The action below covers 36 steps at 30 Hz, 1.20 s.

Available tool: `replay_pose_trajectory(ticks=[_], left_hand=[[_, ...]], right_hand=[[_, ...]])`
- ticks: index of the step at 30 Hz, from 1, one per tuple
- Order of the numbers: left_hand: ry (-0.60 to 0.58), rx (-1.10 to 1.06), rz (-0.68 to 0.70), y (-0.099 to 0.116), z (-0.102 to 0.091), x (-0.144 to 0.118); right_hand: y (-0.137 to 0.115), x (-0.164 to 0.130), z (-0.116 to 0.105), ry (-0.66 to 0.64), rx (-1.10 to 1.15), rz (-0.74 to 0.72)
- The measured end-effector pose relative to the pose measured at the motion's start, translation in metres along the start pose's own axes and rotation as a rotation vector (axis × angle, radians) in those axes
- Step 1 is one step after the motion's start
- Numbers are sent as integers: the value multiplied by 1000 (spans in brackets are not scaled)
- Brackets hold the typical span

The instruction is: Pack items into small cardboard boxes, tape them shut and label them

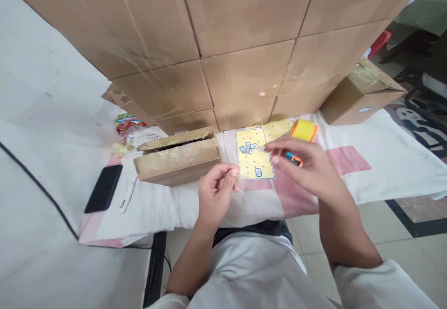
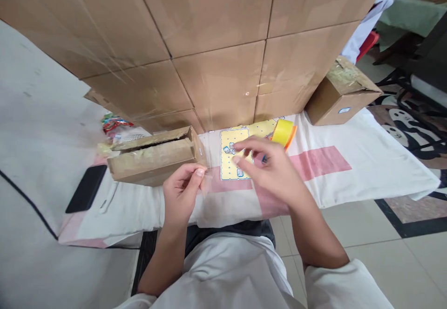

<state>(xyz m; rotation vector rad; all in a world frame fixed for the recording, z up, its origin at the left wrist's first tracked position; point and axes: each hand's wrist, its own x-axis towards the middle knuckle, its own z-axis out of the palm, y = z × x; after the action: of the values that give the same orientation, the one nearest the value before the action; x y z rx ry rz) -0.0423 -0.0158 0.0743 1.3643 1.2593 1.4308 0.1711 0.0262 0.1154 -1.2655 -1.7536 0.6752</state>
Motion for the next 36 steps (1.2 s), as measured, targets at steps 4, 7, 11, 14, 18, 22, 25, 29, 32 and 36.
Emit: replay_pose_trajectory(ticks=[4,7,11,14,18,22,25,29,32,36], left_hand=[[34,95,89,4,-10,-10],[42,61,31,6,-23,-14],[-3,-94,-137,4,-45,-12],[12,-74,-182,2,-61,-11],[190,41,-123,2,-76,-8],[330,50,-118,-2,-96,-1],[605,159,-92,-6,-121,3],[687,593,196,-9,-143,10],[349,979,342,-14,-140,20],[175,1055,208,-27,-133,32]], right_hand=[[-30,5,29,-207,132,-208],[-51,9,34,-267,19,-307],[-72,17,40,-345,-180,-451],[-79,28,52,-341,-217,-492],[-87,46,74,-403,-94,-453],[-91,61,92,-479,8,-390],[-88,74,95,-421,163,-264],[-85,98,96,-354,339,-125],[-86,117,105,-510,343,-110],[-88,130,118,-667,367,-130]])
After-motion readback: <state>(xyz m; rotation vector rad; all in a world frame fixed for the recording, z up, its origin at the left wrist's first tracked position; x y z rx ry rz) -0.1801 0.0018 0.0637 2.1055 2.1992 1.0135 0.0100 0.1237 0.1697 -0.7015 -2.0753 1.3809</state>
